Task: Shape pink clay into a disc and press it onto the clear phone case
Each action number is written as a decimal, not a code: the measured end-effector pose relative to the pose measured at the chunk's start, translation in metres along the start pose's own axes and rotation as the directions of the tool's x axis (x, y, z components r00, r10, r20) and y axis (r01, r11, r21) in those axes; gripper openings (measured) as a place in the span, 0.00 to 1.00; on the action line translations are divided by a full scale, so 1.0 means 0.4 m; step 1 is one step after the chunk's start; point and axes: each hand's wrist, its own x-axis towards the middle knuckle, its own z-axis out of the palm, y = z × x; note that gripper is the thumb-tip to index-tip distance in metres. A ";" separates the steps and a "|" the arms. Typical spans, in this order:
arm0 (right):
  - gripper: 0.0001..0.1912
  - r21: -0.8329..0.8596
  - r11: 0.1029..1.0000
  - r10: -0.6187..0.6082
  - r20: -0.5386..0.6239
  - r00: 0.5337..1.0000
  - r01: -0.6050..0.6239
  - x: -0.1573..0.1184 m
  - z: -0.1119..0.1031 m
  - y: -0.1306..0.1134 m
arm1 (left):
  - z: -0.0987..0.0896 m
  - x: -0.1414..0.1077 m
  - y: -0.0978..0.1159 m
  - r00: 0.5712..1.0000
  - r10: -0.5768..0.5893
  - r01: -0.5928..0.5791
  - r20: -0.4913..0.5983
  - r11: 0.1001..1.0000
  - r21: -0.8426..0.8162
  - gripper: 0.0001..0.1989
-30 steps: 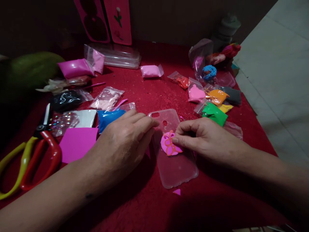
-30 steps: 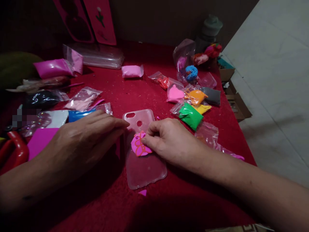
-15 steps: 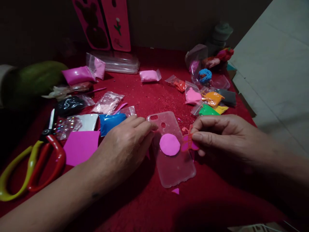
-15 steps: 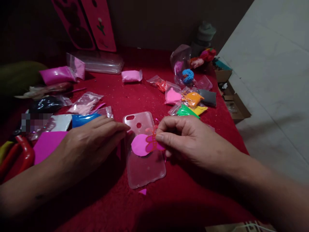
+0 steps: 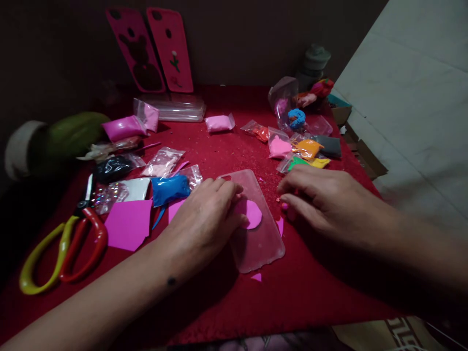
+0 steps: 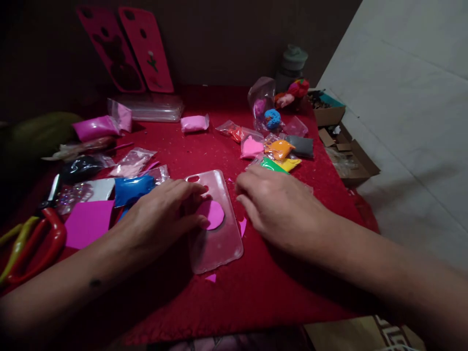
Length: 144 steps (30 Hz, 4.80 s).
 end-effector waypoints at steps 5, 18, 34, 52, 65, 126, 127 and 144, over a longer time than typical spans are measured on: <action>0.06 0.199 0.978 -0.078 0.111 0.991 0.054 0.042 0.028 -0.038 | -0.013 0.020 0.014 0.997 -0.056 0.055 0.058 0.998 0.025 0.03; 0.03 0.191 0.978 -0.114 0.145 0.983 0.085 0.068 0.050 -0.053 | -0.021 0.031 0.042 0.989 -0.084 0.092 0.118 0.994 -0.059 0.04; 0.06 0.328 0.944 -0.081 0.129 0.988 0.034 0.076 0.075 -0.040 | -0.020 0.025 0.011 0.977 -0.132 0.185 0.166 0.913 -0.363 0.04; 0.09 0.060 0.992 -0.107 -0.045 0.993 0.109 0.036 0.086 -0.049 | 0.015 -0.022 0.008 0.966 0.084 -0.085 -0.244 0.996 0.006 0.08; 0.18 -0.298 0.866 -0.452 -0.122 0.883 0.402 -0.021 0.121 -0.046 | 0.067 -0.155 0.043 0.926 0.371 -0.326 -0.075 0.882 0.340 0.16; 0.26 -0.137 0.900 -0.410 0.049 0.911 0.413 0.006 0.121 -0.025 | 0.036 -0.155 0.038 0.908 0.406 -0.339 -0.104 0.857 0.389 0.19; 0.26 -0.135 0.900 -0.410 0.053 0.910 0.414 0.003 0.121 -0.024 | 0.039 -0.157 0.038 0.910 0.402 -0.336 -0.100 0.857 0.391 0.19; 0.27 -0.122 0.918 -0.384 -0.025 0.923 0.378 -0.010 0.138 -0.014 | 0.044 -0.159 0.038 0.904 0.402 -0.326 -0.145 0.868 0.374 0.17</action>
